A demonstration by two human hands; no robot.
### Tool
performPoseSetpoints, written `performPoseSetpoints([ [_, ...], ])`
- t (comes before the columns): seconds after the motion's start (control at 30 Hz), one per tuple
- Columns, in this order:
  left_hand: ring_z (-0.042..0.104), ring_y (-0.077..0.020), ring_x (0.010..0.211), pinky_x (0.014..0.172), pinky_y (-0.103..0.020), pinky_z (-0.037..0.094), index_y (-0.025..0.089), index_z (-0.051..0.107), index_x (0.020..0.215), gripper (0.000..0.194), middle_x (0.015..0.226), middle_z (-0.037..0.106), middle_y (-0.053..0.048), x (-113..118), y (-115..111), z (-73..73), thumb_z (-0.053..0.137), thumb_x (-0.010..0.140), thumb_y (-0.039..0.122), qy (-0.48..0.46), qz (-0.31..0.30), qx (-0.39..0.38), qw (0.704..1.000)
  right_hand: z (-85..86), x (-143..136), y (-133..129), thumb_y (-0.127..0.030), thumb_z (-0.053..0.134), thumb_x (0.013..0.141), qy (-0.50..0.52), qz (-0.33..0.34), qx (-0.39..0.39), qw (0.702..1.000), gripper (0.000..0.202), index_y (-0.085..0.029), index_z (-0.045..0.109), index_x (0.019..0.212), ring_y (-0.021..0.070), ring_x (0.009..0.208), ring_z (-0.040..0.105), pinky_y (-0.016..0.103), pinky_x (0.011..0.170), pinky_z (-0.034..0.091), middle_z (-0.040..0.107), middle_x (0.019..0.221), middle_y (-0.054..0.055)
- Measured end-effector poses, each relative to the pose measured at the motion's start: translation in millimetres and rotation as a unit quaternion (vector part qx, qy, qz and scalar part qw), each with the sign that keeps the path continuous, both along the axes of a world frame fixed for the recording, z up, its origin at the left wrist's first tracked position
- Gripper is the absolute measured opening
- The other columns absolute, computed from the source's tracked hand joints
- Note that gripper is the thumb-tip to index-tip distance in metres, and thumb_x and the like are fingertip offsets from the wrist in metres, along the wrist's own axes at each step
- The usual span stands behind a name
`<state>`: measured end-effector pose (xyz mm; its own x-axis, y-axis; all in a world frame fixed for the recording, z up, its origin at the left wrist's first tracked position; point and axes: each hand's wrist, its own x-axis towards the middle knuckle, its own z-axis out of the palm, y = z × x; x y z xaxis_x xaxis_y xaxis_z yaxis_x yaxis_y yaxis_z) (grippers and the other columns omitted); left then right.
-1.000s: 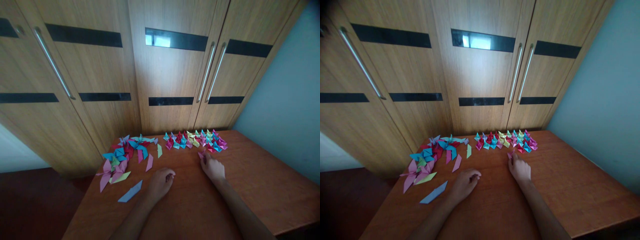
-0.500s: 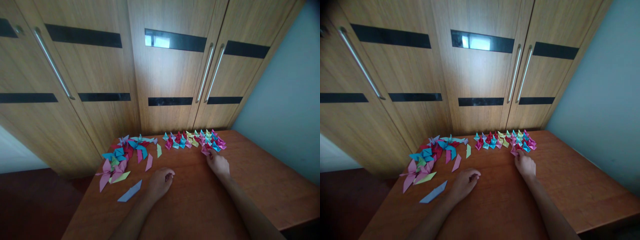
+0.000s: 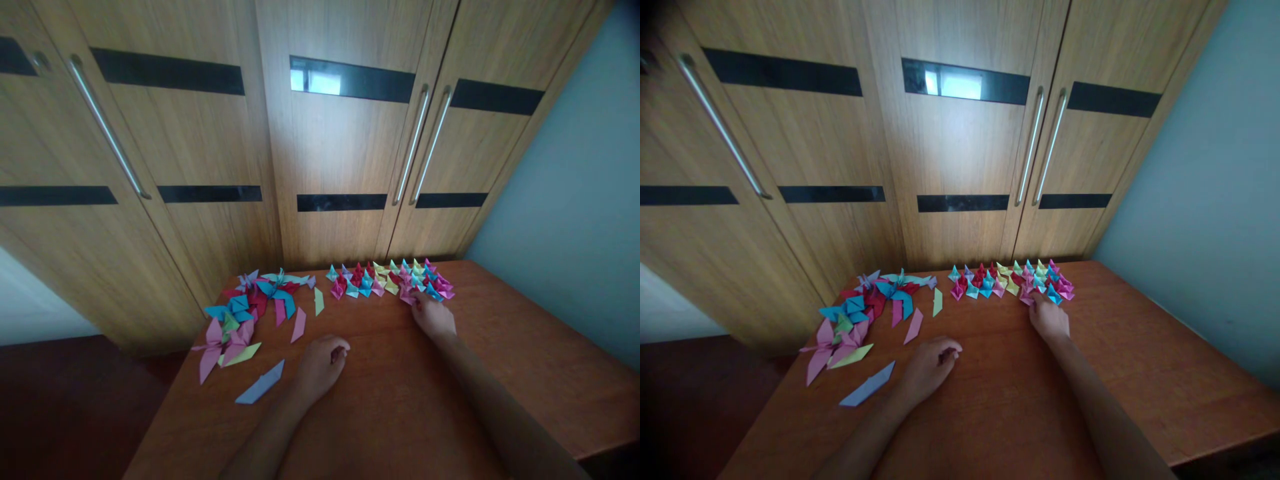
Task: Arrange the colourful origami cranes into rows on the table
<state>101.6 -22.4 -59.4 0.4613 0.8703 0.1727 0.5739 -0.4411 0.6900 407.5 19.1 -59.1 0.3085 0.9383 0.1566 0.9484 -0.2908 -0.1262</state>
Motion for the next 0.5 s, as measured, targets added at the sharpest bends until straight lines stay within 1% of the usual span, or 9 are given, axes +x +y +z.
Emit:
performPoseSetpoints([
  [0.17,0.059,-0.0162,0.075,0.07,-0.026,0.043,0.02,0.066,0.088,0.023,0.083,0.067,-0.002,0,1,-0.6,0.045,0.079,0.017,0.01,0.001,-0.003,1.0,1.2,-1,2,-0.029,0.037,0.089,-0.008,-0.008,-0.022,1.0,0.035,-0.027,0.054,0.12,0.0222,0.084,0.063,0.03,0.068,0.044,0.064,0.105,0.009],
  [0.3,0.06,-0.0164,0.079,0.07,-0.025,0.043,0.021,0.066,0.088,0.023,0.086,0.068,-0.002,-1,1,-2.3,0.045,0.079,0.015,0.002,-0.005,-0.002,1.0,4.0,0,2,-0.03,0.038,0.089,-0.012,-0.004,-0.024,1.0,0.035,-0.028,0.053,0.121,0.0228,0.083,0.064,0.031,0.068,0.045,0.063,0.109,0.009],
  [0.4,0.06,-0.0168,0.079,0.07,-0.025,0.043,0.021,0.066,0.088,0.023,0.086,0.067,-0.003,-2,2,-2.5,0.046,0.079,0.015,0.002,-0.01,-0.005,1.0,7.7,-2,-5,-0.031,0.037,0.089,-0.025,-0.008,-0.008,1.0,0.035,-0.029,0.052,0.121,0.0225,0.079,0.064,0.031,0.064,0.044,0.062,0.11,0.009],
  [0.5,0.06,-0.0165,0.079,0.069,-0.025,0.042,0.021,0.065,0.088,0.022,0.085,0.067,-0.003,-2,1,-2.8,0.045,0.079,0.015,0.001,-0.008,0.0,1.0,10.2,-11,-20,-0.033,0.039,0.09,-0.039,-0.029,0.036,0.998,0.036,-0.026,0.051,0.123,0.0204,0.073,0.063,0.027,0.06,0.042,0.064,0.104,0.011],
])
